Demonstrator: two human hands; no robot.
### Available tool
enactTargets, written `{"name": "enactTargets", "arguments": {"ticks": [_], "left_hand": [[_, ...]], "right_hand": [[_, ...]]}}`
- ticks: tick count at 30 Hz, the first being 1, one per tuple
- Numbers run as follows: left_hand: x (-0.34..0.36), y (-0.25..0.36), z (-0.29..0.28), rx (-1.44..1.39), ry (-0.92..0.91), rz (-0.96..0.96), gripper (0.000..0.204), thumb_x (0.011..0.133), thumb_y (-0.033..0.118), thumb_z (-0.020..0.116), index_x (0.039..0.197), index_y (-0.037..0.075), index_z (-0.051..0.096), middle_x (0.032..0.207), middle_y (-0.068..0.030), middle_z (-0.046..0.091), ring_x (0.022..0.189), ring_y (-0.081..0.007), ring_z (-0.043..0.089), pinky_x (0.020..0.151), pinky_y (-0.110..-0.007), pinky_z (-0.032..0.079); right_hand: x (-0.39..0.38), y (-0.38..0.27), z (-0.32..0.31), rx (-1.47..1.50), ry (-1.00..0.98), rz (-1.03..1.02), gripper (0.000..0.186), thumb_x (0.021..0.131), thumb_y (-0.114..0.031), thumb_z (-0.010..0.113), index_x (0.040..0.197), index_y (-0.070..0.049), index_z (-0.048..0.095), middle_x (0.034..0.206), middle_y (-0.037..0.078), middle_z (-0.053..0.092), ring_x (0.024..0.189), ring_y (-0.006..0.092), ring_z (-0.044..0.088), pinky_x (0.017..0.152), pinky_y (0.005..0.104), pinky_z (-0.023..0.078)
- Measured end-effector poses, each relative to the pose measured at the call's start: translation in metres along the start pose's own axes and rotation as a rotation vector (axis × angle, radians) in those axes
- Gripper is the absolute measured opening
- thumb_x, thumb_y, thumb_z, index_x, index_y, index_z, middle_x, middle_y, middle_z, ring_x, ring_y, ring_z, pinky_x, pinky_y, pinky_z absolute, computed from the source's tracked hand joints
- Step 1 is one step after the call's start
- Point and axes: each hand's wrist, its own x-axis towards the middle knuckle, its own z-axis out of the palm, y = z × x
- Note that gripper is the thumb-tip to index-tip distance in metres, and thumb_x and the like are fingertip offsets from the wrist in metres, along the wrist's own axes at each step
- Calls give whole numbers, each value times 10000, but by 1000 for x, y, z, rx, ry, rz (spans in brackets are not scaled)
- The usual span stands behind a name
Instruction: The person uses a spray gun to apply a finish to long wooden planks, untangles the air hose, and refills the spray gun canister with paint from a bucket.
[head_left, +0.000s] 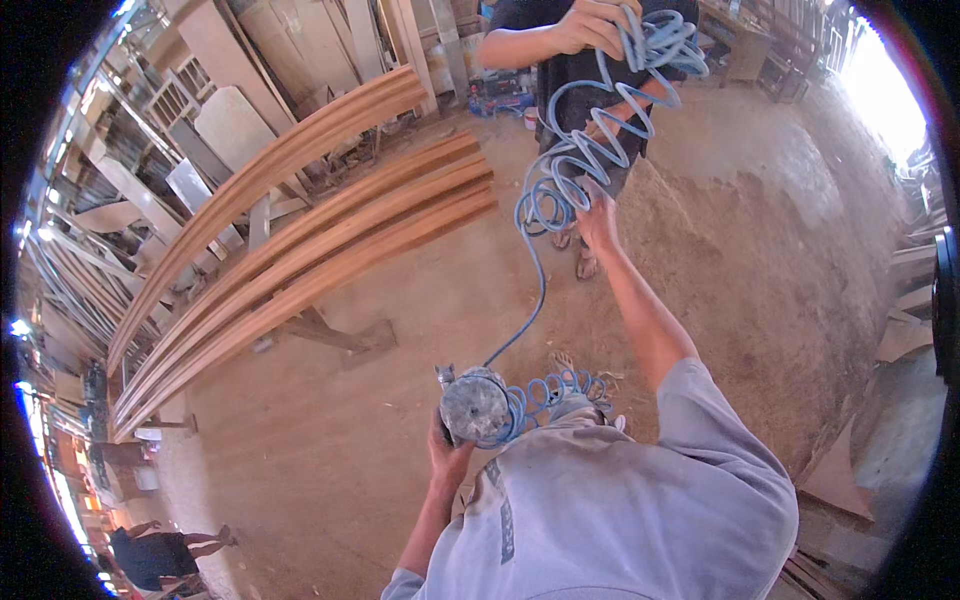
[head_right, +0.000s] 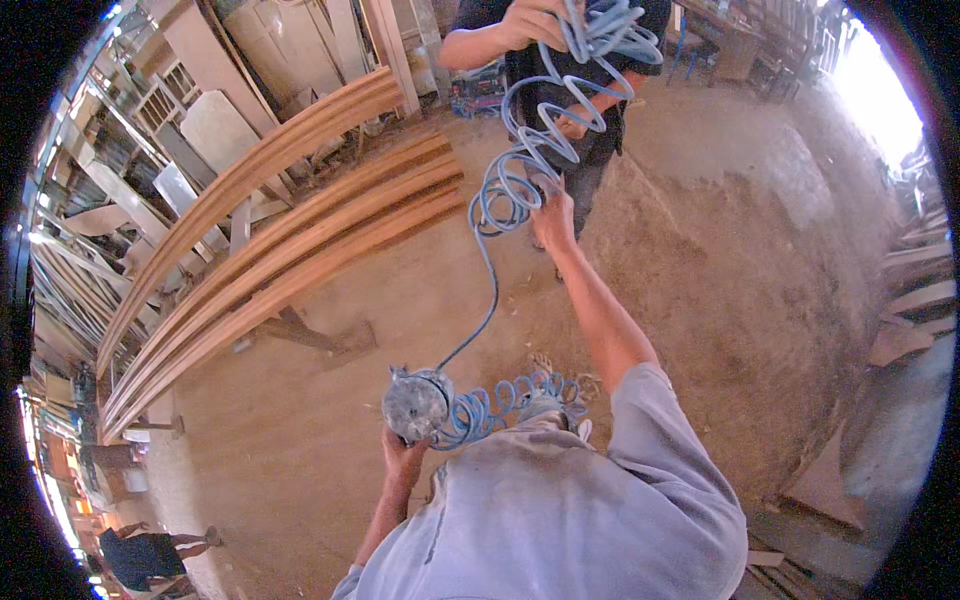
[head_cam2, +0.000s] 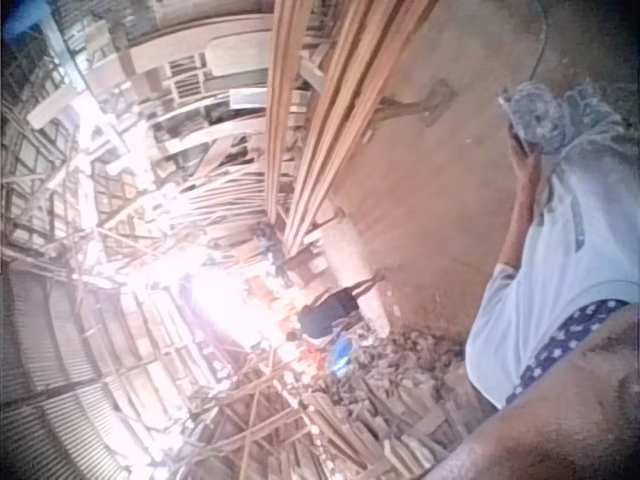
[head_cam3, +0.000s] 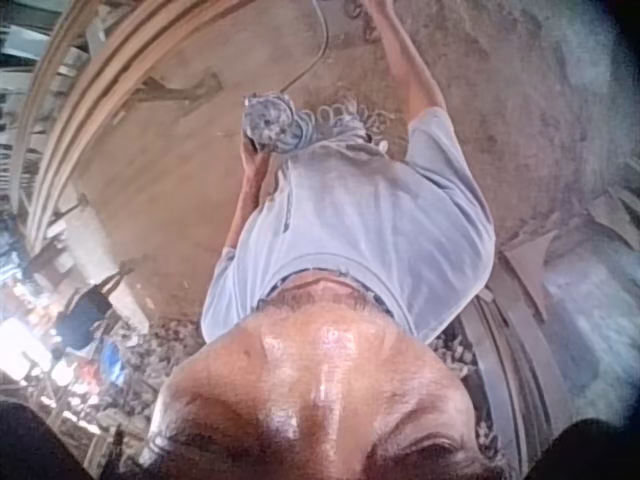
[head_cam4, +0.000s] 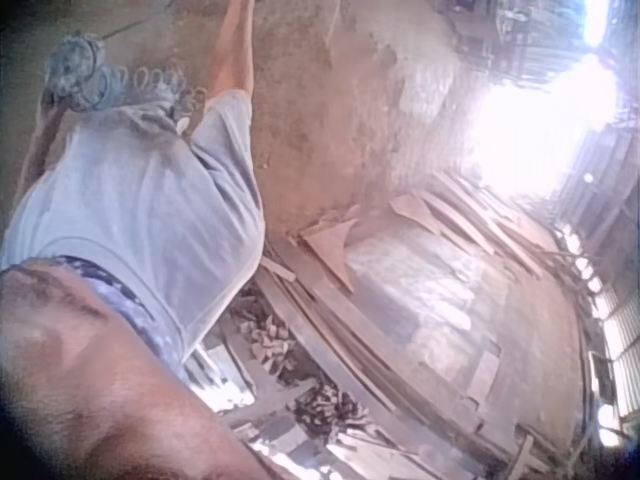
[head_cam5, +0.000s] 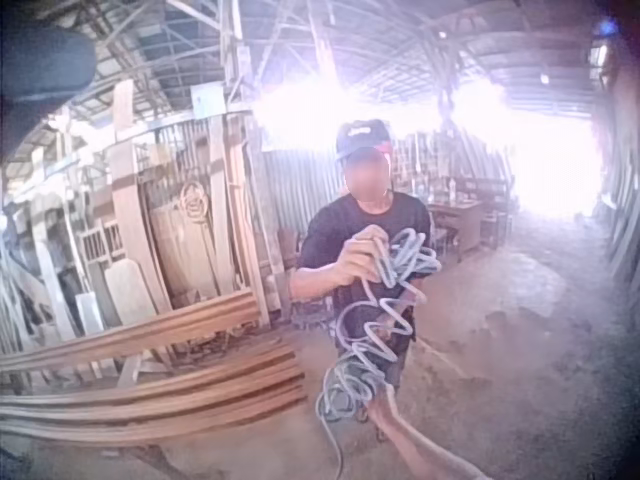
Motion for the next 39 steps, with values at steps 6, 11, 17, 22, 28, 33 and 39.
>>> {"name": "enactTargets", "arguments": {"ticks": [6,11,17,22,28,33,39], "left_hand": [[-6,-17,1,-58,5,-42,544,688,-39,639,1200,-2,457,1104,-97,565,1048,-189,535,933,-321,419],[-1,-8,0,55,-92,-23,569,678,-44,636,1213,-4,444,1121,-103,562,1061,-186,532,940,-323,416],[0,-8,0,5,-51,-70,602,672,-21,639,1239,-2,438,1157,-99,555,1081,-188,529,952,-323,410],[-1,-22,1,-59,3,-47,604,683,-17,635,1252,-4,434,1170,-96,547,1092,-194,530,964,-323,408],[-14,-9,7,-10,16,-95,587,694,-7,651,1240,-8,439,1153,-107,550,1081,-191,533,951,-320,419],[-17,25,7,80,11,-112,575,695,0,670,1227,-7,452,1139,-112,558,1068,-194,540,936,-324,429],[-17,27,7,88,17,-139,629,681,5,693,1258,-5,443,1169,-113,552,1094,-198,533,942,-329,426]], "right_hand": [[-37,-52,-45,-178,33,-49,172,811,-21,608,982,-3,615,918,156,592,860,354,580,781,385,467],[-30,-65,-57,-361,-73,-348,177,798,-17,601,974,-13,618,932,146,594,879,342,582,772,394,465],[-14,-44,-32,-187,-154,-70,105,797,-38,609,896,-8,624,829,178,606,799,365,595,716,405,471],[5,52,-5,-49,-21,308,114,839,-117,640,887,-15,651,717,95,647,641,214,601,612,339,460],[-14,98,0,454,171,883,152,827,-140,671,792,8,675,651,63,616,542,185,577,496,335,452],[-13,162,8,331,-55,1067,190,779,-174,700,749,12,680,650,80,623,509,207,556,480,348,428],[1,177,19,246,-103,1027,204,797,-169,634,666,-14,643,600,69,575,538,173,526,475,353,365]]}}
